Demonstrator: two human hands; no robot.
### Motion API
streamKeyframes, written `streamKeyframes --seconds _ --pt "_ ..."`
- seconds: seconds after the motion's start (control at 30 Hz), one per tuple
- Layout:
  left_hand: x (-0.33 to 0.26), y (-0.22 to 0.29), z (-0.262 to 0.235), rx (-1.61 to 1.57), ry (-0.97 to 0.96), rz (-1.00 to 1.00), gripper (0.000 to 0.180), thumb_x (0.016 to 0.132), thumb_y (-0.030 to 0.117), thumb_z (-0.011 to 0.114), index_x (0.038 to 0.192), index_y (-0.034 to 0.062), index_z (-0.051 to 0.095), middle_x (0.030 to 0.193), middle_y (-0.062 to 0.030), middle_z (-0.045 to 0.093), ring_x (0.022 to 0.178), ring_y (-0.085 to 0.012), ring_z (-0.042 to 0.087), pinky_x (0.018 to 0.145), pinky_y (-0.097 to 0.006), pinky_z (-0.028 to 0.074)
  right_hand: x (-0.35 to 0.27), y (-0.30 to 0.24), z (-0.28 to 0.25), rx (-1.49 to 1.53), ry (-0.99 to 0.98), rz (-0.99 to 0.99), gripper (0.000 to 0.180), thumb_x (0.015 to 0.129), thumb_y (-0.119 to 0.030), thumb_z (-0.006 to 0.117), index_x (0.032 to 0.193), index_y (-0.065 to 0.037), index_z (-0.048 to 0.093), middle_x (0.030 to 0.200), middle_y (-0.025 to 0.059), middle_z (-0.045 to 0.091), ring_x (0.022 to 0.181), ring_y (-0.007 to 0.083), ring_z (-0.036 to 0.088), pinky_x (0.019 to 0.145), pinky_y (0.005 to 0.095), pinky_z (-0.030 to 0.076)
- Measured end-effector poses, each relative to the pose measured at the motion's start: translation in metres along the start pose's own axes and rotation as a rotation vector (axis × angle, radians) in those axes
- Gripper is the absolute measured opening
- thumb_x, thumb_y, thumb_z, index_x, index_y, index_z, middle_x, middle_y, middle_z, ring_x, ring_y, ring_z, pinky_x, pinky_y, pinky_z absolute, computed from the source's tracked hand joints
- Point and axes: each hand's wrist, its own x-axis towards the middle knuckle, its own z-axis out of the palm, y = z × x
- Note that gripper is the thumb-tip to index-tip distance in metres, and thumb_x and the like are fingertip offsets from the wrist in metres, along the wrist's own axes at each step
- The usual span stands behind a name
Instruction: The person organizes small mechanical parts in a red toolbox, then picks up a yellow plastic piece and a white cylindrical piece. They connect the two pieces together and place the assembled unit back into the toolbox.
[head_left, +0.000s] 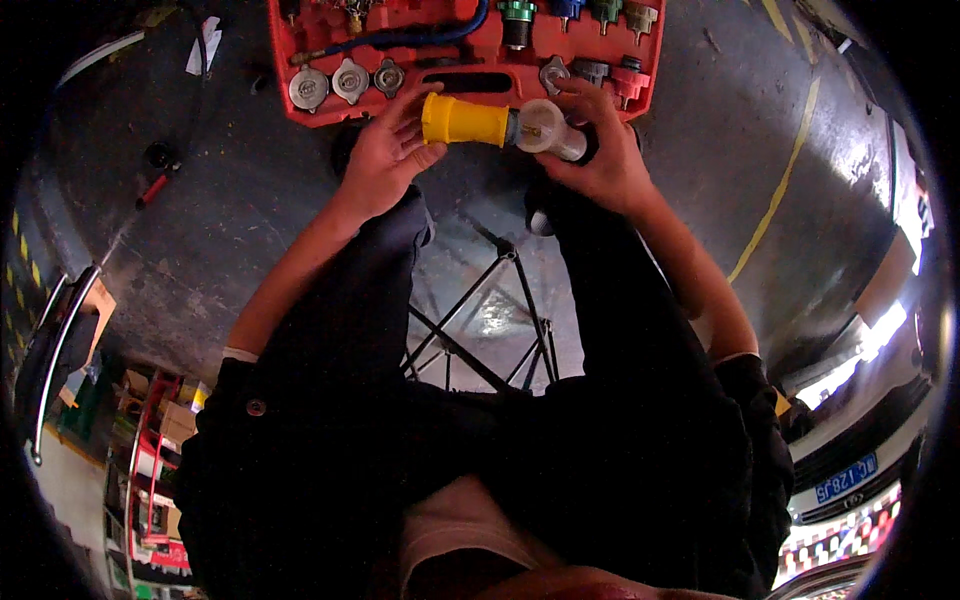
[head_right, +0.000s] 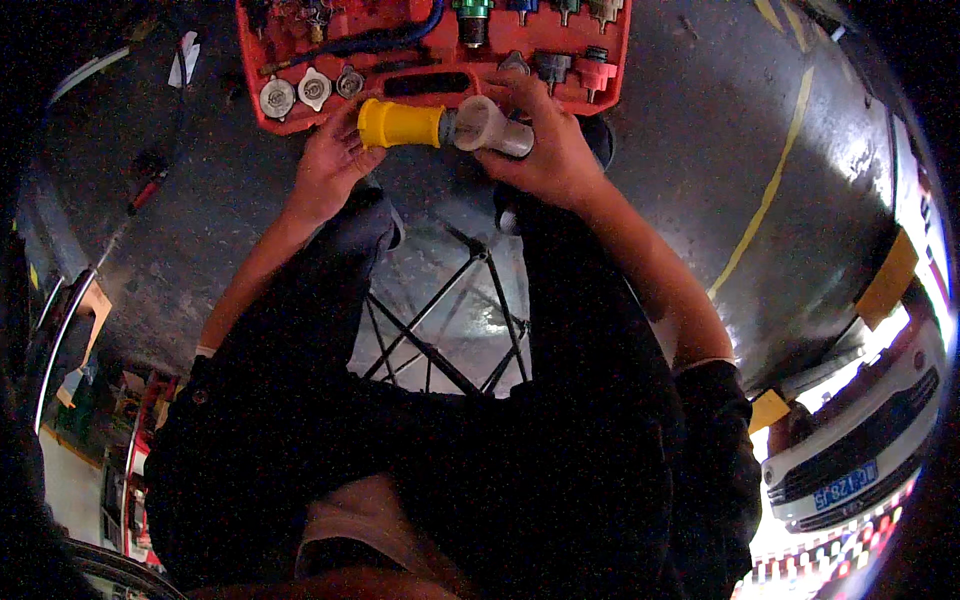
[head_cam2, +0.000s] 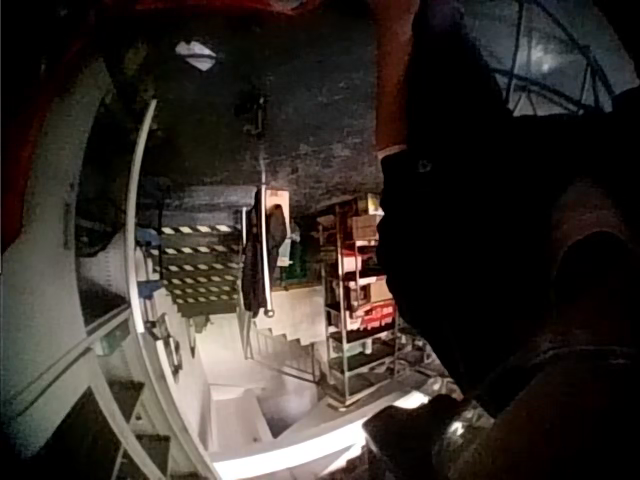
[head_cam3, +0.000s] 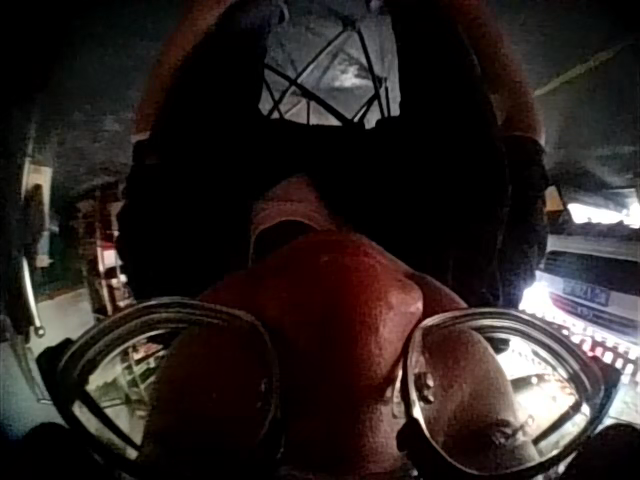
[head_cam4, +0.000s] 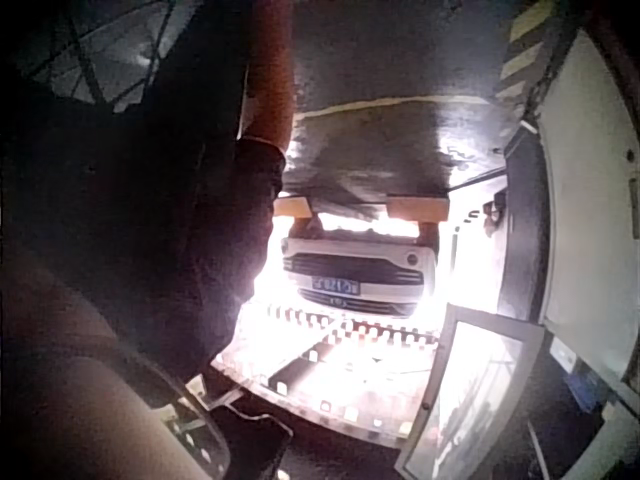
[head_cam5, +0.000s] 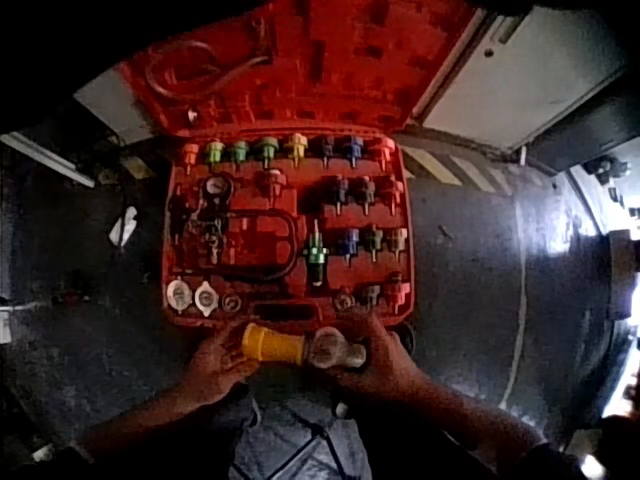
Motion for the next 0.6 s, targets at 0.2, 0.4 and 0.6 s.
streamKeyframes --seconds 0.2,0.4,0.6 --pt "0.001 0.001 0.002 0.01 -0.056 -0.03 0.068 0.095 0.004 0.068 0.153 0.0036 0.034 0.144 -0.011 0.051 0.131 -0.0209 0.052 0.113 -0.035 0.04 0.002 0.001 -0.002 -0.247 -0.093 -0.124 0.07 0.072 -0.015 0.085 0.135 -0.008 0.056 0.12 0.0157 0.068 0.105 0.03 0.069 0.09 0.0381 0.056" --pt "0.001 0.0 0.004 0.127 -0.08 -0.006 0.067 0.094 0.009 0.07 0.152 0.0041 0.036 0.141 -0.011 0.054 0.129 -0.0204 0.054 0.111 -0.035 0.043 0.003 -0.02 0.003 -0.3 -0.118 -0.155 0.071 0.073 -0.017 0.085 0.138 -0.008 0.057 0.117 0.0159 0.069 0.103 0.0321 0.07 0.088 0.0395 0.057" --pt "0.001 -0.006 0.005 0.139 -0.086 0.027 0.065 0.094 0.009 0.071 0.15 0.0053 0.038 0.139 -0.011 0.054 0.127 -0.0209 0.057 0.11 -0.036 0.044 0.004 -0.019 -0.003 -0.261 -0.098 -0.179 0.073 0.075 -0.028 0.081 0.142 -0.018 0.054 0.118 0.0147 0.068 0.097 0.0361 0.07 0.084 0.0444 0.059"
